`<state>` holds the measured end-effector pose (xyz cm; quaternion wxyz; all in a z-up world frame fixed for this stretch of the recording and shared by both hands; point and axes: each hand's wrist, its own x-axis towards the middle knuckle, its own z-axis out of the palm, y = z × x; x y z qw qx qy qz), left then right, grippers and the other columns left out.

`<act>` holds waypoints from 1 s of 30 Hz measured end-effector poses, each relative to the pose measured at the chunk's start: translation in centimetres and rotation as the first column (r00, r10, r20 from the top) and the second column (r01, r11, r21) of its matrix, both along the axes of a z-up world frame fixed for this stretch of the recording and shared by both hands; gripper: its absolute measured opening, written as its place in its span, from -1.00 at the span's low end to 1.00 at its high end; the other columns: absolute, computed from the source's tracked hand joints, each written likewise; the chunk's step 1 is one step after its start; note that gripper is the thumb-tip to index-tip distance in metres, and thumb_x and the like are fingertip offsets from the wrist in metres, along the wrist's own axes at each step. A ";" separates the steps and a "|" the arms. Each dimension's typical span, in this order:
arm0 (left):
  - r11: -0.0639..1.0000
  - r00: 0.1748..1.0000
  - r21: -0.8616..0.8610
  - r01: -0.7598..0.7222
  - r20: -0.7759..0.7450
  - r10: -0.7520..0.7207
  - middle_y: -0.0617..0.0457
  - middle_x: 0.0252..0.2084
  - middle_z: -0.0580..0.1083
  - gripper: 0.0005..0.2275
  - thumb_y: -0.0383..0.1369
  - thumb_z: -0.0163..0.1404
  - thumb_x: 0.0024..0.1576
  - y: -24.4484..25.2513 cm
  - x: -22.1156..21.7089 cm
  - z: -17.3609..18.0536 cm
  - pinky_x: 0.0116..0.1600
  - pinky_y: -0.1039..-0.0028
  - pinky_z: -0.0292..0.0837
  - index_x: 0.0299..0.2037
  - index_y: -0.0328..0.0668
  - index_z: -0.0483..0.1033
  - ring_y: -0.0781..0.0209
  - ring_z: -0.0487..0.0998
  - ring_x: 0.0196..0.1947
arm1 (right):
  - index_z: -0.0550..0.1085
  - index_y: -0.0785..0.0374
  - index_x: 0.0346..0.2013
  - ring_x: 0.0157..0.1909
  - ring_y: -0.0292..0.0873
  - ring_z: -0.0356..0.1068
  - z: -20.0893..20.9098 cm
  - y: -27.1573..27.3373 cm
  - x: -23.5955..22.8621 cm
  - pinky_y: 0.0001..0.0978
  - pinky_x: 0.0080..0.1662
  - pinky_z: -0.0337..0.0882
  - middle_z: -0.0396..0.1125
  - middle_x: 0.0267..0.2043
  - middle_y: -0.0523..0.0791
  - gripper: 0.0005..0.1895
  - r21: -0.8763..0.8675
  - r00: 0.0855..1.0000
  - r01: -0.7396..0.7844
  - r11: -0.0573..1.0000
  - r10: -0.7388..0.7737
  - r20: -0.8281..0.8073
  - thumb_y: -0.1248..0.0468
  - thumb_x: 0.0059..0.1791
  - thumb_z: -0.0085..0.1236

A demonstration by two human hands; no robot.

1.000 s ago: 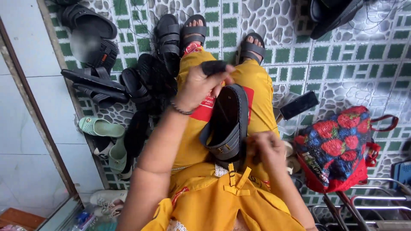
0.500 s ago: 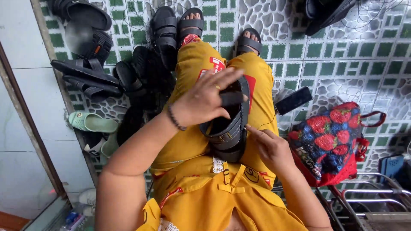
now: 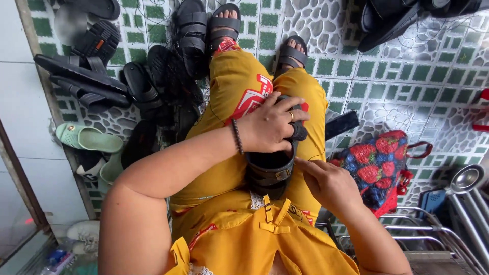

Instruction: The person sews a black sandal strap by hand using a needle and thread while sitting on a tiled floor.

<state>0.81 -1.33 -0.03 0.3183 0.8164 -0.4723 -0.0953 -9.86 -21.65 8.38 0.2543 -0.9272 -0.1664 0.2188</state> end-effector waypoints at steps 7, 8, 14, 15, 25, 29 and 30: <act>1.000 1.000 0.005 -0.018 0.020 0.018 0.08 0.07 0.43 -0.70 0.00 0.19 -0.15 -0.5 0.4 1.5 0.00 -0.18 0.17 -0.38 0.02 0.65 -0.10 0.22 0.20 | 0.38 0.07 0.14 -0.55 -0.33 0.36 1.0 -3.3 0.7 -0.47 -0.48 0.40 0.42 -0.37 -0.19 -0.51 0.087 0.894 0.082 0.993 -0.035 -0.447 0.24 -0.11 0.11; 1.000 0.999 0.018 -0.024 0.036 0.023 0.12 0.06 0.42 -0.67 0.02 0.19 -0.18 -0.8 0.4 1.5 -0.02 -0.20 0.18 -0.32 0.07 0.64 -0.08 0.19 0.19 | 0.42 0.10 0.11 -0.67 -0.39 0.22 1.0 -4.0 0.7 -0.53 -0.58 0.30 0.39 -0.59 -0.22 -0.50 0.083 0.858 0.162 0.983 -0.099 -0.504 0.29 -0.14 0.15; 0.988 0.994 -0.108 -0.112 -0.024 0.110 0.09 0.01 0.48 -0.83 -0.18 0.18 -0.22 -1.1 0.4 0.5 -0.09 -0.19 0.16 -0.47 0.04 0.63 -0.04 0.21 0.12 | 0.49 0.35 -0.13 -0.46 -0.30 0.44 -1.9 -4.1 -0.6 -0.53 -0.35 0.53 0.46 -0.27 -0.02 -0.68 0.205 0.956 0.153 0.967 -0.092 -0.279 0.39 -0.18 0.22; 0.987 0.993 -0.112 -0.118 -0.035 0.115 0.09 0.01 0.48 -0.83 -0.18 0.18 -0.22 -1.1 0.5 0.5 -0.09 -0.19 0.16 -0.47 0.04 0.63 -0.04 0.21 0.12 | 0.49 0.35 -0.13 -0.46 -0.30 0.44 -2.0 -3.7 -0.3 -0.53 -0.35 0.53 0.46 -0.27 -0.02 -0.68 0.199 0.953 0.150 0.969 -0.088 -0.289 0.39 -0.18 0.22; 0.923 0.965 -0.291 -0.253 -0.011 0.262 -0.03 0.09 0.34 -0.90 -0.29 0.20 -0.03 0.9 -0.8 2.5 0.20 -0.09 0.16 -0.45 -0.08 0.61 -0.03 0.21 0.17 | 0.45 0.25 -0.09 -0.59 -0.37 0.33 -0.6 -3.8 1.7 -0.55 -0.44 0.35 0.38 -0.55 -0.18 -0.68 0.109 0.886 0.160 0.981 -0.095 -0.454 0.28 -0.13 0.15; 0.917 0.873 -0.188 -0.352 -0.419 0.250 -0.01 -0.36 0.47 -0.84 -0.32 0.08 0.01 2.4 -5.5 2.4 -0.23 0.21 0.43 -0.56 -0.18 0.50 -0.05 0.54 -0.34 | 0.50 0.31 -0.01 0.08 0.25 0.33 -2.5 -4.9 2.9 0.11 0.04 0.36 0.32 0.06 0.20 -0.64 0.137 0.980 0.170 0.976 -0.182 0.077 0.44 -0.12 0.22; 0.921 0.879 -0.192 -0.340 -0.412 0.238 -0.01 -0.36 0.47 -0.84 -0.32 0.08 0.01 2.4 -5.9 1.6 -0.23 0.21 0.43 -0.56 -0.18 0.50 -0.05 0.54 -0.34 | 0.50 0.31 -0.01 0.08 0.25 0.33 -2.7 -3.6 1.8 0.11 0.04 0.36 0.32 0.06 0.20 -0.64 0.137 0.977 0.180 0.974 -0.193 0.086 0.44 -0.12 0.22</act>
